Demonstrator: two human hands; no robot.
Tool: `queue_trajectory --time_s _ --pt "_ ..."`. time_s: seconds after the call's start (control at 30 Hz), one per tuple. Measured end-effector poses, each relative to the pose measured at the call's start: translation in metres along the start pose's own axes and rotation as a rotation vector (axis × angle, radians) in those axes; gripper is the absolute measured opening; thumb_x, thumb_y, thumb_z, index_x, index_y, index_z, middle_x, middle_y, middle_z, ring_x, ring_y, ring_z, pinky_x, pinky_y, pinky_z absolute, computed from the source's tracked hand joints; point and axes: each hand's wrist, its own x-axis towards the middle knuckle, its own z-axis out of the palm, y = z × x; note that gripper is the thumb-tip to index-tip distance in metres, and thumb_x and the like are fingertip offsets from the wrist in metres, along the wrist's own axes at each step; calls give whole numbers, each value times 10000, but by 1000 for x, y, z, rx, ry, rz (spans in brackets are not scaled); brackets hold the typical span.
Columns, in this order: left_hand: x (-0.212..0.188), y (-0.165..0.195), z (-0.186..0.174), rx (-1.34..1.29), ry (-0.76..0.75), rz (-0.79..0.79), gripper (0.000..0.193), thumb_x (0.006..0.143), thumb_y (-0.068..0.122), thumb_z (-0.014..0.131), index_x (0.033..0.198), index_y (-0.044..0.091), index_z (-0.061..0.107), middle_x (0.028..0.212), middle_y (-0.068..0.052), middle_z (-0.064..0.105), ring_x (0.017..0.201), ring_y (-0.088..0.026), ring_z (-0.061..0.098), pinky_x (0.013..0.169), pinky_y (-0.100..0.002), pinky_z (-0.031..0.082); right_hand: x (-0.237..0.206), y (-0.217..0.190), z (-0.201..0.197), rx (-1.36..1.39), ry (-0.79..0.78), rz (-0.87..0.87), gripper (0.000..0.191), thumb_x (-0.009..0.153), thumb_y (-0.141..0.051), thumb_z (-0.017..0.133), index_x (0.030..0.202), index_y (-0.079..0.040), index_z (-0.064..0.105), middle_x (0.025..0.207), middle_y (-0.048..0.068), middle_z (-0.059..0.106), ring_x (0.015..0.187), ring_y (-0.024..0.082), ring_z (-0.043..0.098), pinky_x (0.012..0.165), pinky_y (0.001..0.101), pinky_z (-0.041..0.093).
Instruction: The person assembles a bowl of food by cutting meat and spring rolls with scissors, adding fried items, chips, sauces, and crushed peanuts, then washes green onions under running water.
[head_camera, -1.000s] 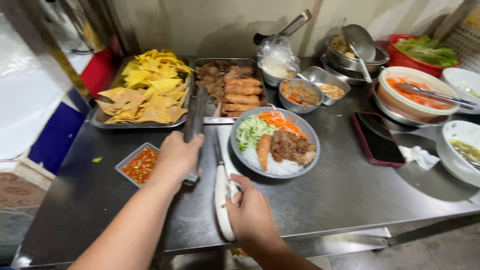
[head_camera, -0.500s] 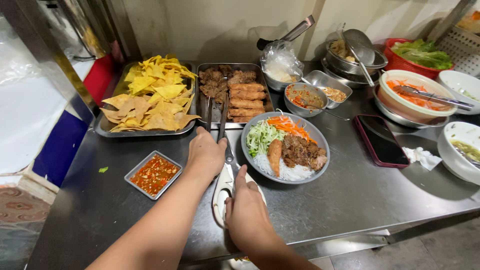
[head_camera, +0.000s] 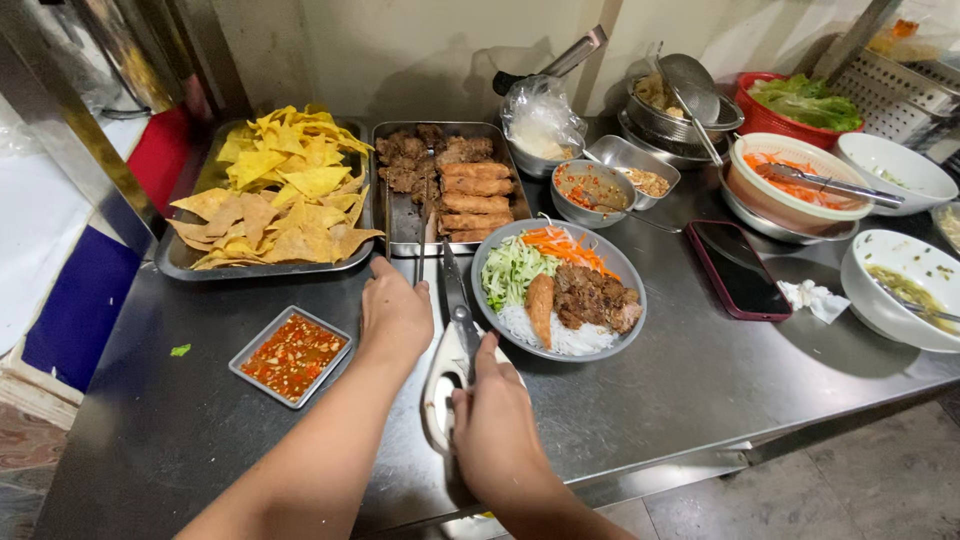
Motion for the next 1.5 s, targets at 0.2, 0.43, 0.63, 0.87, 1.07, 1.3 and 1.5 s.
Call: queue_trajectory --time_s 0.2,0.43,0.63,0.87,1.07,1.3,1.5 --pt "5 2 -5 -42 -24 25 535 892 155 715 1272 -108 444 1124 -363 646 1089 -499 644 962 -508 521 26 -1 18 -56 -74 -18 906 843 -107 665 1530 153 134 1222 347 550 1033 476 580 924 481 482" --pt "0 18 -21 -160 148 139 577 903 209 695 1347 -78 465 1061 -340 688 1038 -475 666 924 -495 523 30 -1 -25 332 -381 207 385 927 -190 630 1189 92 652 874 157 702 806 213 611 769 384 524" --pt "-21 69 -34 -454 109 111 531 885 218 662 1351 25 498 887 -156 730 718 -269 744 650 -406 576 30 42 -132 247 -500 -227 411 960 -216 699 1327 -34 728 1136 29 823 1039 106 733 919 264 546" --pt "-44 169 8 -930 -141 247 471 904 187 662 1327 11 554 712 -79 681 522 -159 634 441 -323 502 188 184 -285 623 241 236 305 963 -260 704 1104 0 628 1025 94 672 951 208 657 822 362 602" --pt "-49 257 100 -852 -320 95 536 871 196 630 1365 37 494 683 -86 668 491 -159 641 414 -318 492 348 254 -291 85 353 239 928 850 -406 884 1479 -16 323 1152 205 626 878 257 651 733 445 576" --pt "-15 315 183 -1118 -471 -134 395 900 224 616 1209 -21 584 777 -124 681 529 -200 654 451 -319 545 431 293 -319 -319 121 91 484 947 -398 722 1108 58 750 951 253 751 927 363 728 901 447 554" --pt "7 325 214 -1276 -567 -356 390 946 305 599 1007 -76 656 831 -174 733 588 -195 683 488 -291 584 421 354 -378 -145 217 50 358 1000 -275 572 1084 11 769 986 264 737 969 389 739 923 484 539"
